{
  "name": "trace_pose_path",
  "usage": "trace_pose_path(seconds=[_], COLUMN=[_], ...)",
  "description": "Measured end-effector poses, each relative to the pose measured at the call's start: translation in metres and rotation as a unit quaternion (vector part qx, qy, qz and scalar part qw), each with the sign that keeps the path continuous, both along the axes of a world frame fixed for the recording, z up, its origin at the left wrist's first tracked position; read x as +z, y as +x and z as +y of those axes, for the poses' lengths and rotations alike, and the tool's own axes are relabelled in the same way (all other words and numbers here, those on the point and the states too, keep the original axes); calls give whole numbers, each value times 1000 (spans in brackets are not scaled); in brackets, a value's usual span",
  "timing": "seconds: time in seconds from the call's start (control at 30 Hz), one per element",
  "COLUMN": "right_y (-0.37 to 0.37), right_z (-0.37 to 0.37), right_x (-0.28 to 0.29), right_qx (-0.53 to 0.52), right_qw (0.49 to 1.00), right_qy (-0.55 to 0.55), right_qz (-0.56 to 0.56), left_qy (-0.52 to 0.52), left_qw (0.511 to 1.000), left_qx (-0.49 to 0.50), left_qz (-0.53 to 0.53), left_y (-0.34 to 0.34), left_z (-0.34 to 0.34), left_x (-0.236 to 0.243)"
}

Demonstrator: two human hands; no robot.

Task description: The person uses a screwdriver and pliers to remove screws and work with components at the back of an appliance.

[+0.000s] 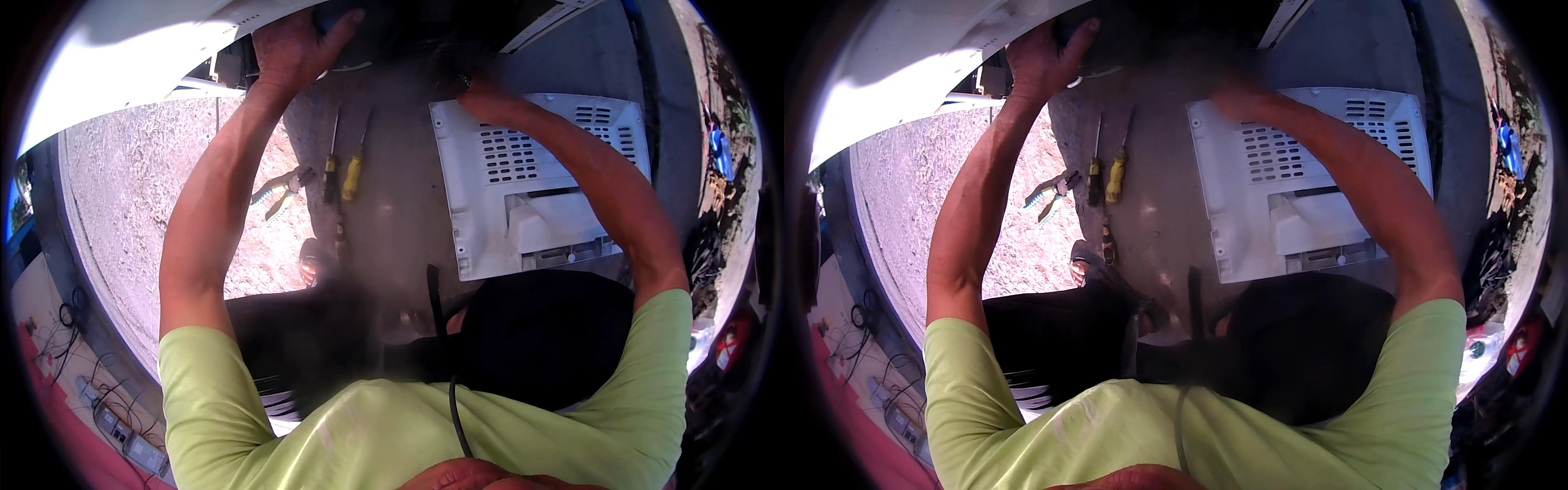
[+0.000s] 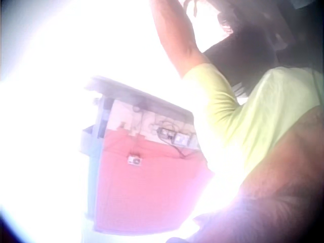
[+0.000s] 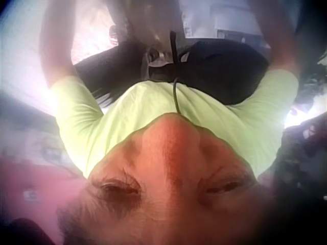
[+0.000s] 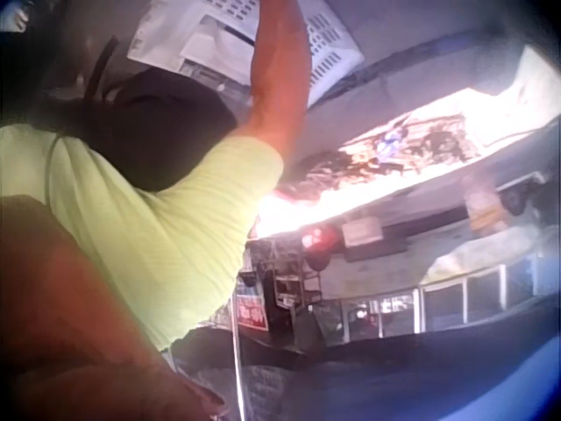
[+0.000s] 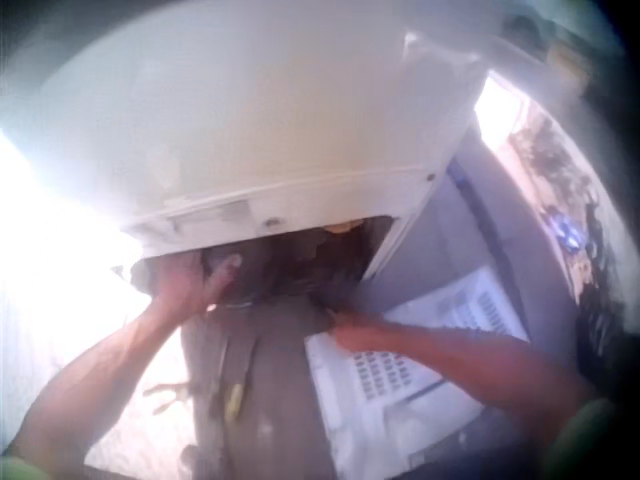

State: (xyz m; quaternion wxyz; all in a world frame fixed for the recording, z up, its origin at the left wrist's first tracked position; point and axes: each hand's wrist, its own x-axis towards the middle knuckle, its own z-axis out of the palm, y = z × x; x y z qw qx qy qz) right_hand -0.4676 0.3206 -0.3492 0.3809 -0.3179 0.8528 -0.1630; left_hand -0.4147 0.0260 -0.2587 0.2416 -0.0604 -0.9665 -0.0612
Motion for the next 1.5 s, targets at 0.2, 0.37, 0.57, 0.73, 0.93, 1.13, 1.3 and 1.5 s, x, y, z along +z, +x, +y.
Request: trace_pose_path(seconds=[0.2,0.37,0.57,0.73,0.93,1.13,1.3,1.5], right_y=[8,20,36,51,57,62,56,40], right_z=[-4,-19,-30,-31,-28,-28,-15,-16], right_x=[6,2,-10,7,8,6,-9,-7], right_qx=[-65,-42,-259,-390,-432,-414,-370,-302], right_qw=[997,997,951,861,767,773,803,851], right_qy=[35,3,21,-82,-156,-149,-143,-78], right_qz=[34,69,-168,-316,-448,-457,-445,-423], left_qy=[44,71,120,86,157,113,91,108], left_qw=[999,994,980,988,967,991,994,993], left_qx=[-2,46,77,80,97,34,57,45], left_qz=[26,-67,-142,-105,-175,-55,-12,-24], left_y=[5,18,15,15,14,12,11,9], left_z=[9,7,20,14,24,16,16,19], left_x=[6,27,34,25,39,19,8,15])
